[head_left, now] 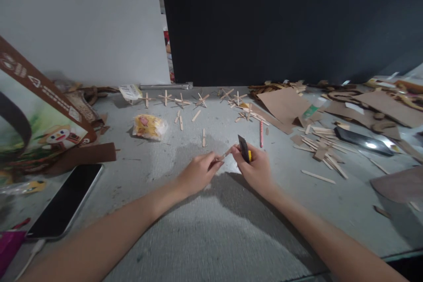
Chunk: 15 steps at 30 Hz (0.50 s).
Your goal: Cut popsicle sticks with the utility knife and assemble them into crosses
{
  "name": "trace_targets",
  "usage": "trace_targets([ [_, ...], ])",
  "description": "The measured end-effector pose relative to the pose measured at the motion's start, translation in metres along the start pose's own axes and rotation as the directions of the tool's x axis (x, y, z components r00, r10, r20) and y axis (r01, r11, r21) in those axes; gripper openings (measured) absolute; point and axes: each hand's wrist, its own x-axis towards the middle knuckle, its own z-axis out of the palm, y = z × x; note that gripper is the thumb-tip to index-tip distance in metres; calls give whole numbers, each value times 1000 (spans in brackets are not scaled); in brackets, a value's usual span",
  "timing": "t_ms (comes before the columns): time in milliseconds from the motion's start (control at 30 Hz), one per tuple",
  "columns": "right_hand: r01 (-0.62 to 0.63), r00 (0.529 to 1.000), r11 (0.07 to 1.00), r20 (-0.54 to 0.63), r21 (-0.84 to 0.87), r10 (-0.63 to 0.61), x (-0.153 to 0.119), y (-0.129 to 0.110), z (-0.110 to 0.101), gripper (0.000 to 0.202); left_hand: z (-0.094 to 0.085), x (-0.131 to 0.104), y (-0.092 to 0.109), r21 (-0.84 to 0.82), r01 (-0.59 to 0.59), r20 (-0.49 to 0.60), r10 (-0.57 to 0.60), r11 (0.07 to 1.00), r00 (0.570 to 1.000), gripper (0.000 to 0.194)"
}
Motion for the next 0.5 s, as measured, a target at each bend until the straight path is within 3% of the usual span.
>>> trace_targets([
  [100,93,995,993,40,-79,-90,0,3,-4,36,0,3,-1,-189,82,69,-70,979,995,25],
  [167,203,973,970,137,-137,-184,2,10,-9,33,2,7,-5,-370,146,93,-120,918,988,33],
  [267,481,849,859,334,-173,-408,12,23,-19,38,4,11,-12,-530,179,73,-166,829,983,45],
  [367,704,676,684,475,-191,-563,25,35,-23,37,4,13,-15,-560,163,45,-167,812,985,50],
  [400,739,641,644,500,-197,-582,28,38,-23,36,3,13,-16,-556,159,42,-163,816,986,50],
  [500,742,635,644,506,-188,-584,34,44,-18,35,1,12,-16,-530,147,40,-148,835,988,53],
])
